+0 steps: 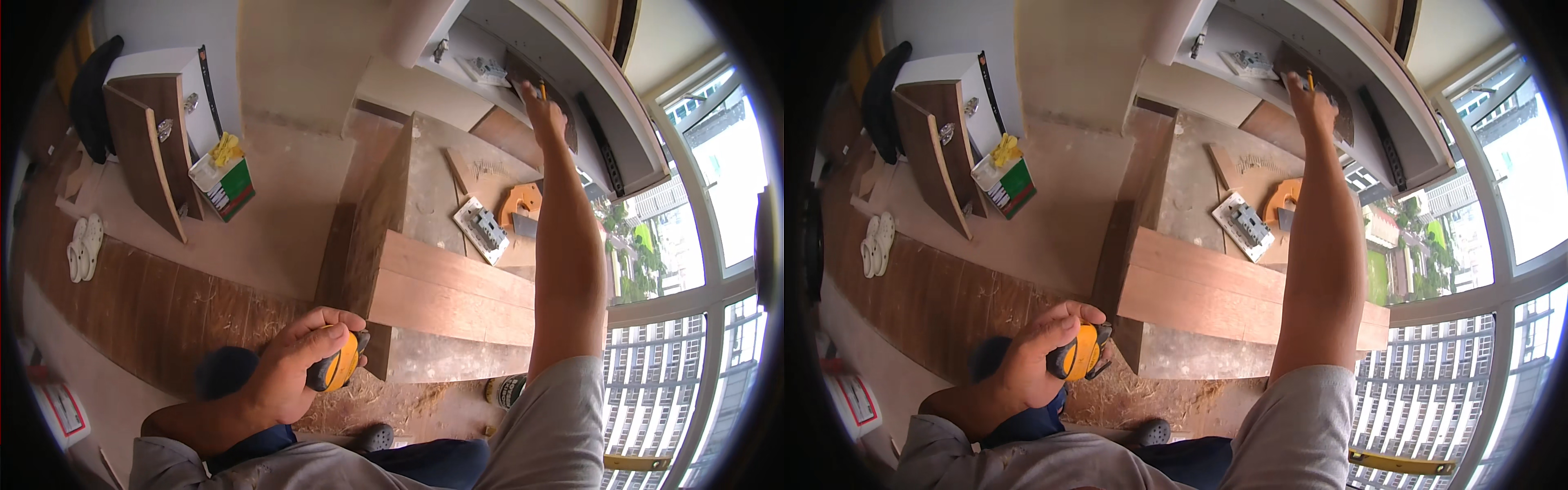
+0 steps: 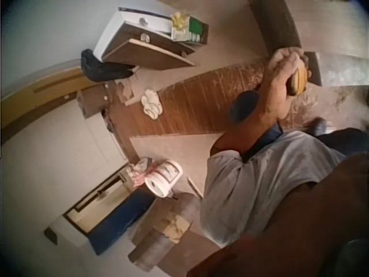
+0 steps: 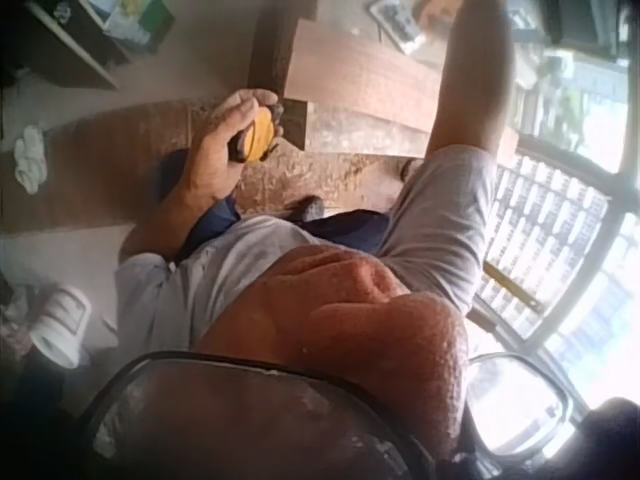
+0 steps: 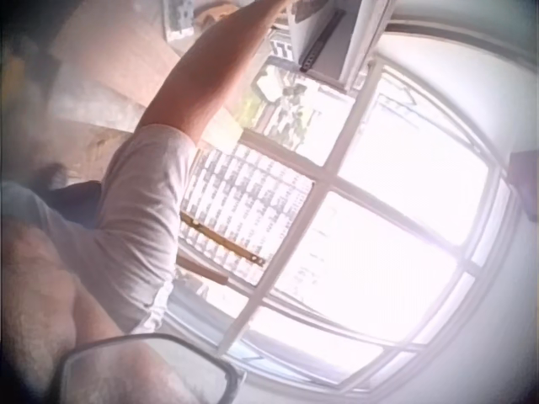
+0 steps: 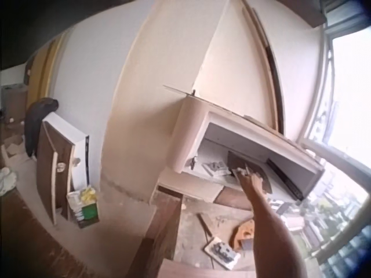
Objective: The person measures a piece of wood with a tape measure, marks it with a pencil using a square for a straight line, and then cuts the wood along the mark with a hand saw before sanding the cut edge with a sanding block.
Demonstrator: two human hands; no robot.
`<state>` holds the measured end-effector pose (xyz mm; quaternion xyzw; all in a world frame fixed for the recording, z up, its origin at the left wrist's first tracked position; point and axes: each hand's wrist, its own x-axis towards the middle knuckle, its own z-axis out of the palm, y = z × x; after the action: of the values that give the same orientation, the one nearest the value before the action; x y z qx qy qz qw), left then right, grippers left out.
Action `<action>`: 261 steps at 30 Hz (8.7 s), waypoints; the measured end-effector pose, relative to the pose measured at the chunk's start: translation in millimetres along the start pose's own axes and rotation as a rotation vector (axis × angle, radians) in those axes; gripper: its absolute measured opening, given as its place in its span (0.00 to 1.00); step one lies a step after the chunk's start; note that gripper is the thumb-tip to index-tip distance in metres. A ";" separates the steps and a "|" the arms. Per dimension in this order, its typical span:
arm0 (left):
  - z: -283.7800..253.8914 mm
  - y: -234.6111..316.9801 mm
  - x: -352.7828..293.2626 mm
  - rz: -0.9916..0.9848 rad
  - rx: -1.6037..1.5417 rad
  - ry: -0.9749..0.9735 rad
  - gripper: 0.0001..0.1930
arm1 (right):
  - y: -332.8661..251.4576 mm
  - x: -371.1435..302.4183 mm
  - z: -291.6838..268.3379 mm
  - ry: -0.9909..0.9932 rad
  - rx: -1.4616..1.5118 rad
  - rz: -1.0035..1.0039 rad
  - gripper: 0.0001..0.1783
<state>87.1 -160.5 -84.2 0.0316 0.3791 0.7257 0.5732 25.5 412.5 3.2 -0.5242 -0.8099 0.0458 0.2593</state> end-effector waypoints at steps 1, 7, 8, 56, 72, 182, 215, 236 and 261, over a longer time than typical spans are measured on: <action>0.3 0.3 0.2 -0.011 -0.001 -0.003 0.19 | 0.9 1.3 1.3 0.028 -0.043 -0.028 0.60; 1.6 5.9 1.6 0.005 -0.005 0.000 0.20 | 33.8 -75.8 -59.6 0.124 -0.182 -0.589 0.37; -0.1 5.2 3.2 0.029 -0.003 0.003 0.19 | 44.6 -105.9 -64.2 -0.224 -0.061 -0.427 0.25; 32.7 -87.7 -24.2 -0.073 0.794 -0.495 0.36 | 96.9 -552.5 -170.5 -0.993 1.247 0.232 0.08; -21.7 88.3 -19.4 -0.103 1.790 -0.338 0.15 | 357.1 -434.0 -264.5 -0.257 1.954 0.712 0.09; -172.8 211.3 4.4 0.347 2.134 0.283 0.21 | 110.6 -366.5 -59.6 -0.323 0.141 -0.597 0.12; -22.8 141.1 52.9 0.308 2.026 -0.125 0.20 | 373.1 -294.4 -194.5 -0.213 0.025 -0.425 0.08; 26.0 82.2 104.0 0.221 1.966 -0.172 0.21 | 460.9 -279.9 -165.5 -0.127 0.005 -0.130 0.13; 9.2 53.5 78.5 0.497 2.054 0.110 0.20 | 281.0 -380.9 -134.5 -0.108 0.192 -0.433 0.15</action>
<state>21.6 -91.6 -76.8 0.5451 0.8193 0.1542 0.0886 440.8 178.9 -119.9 -0.3082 -0.9079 0.0940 0.2681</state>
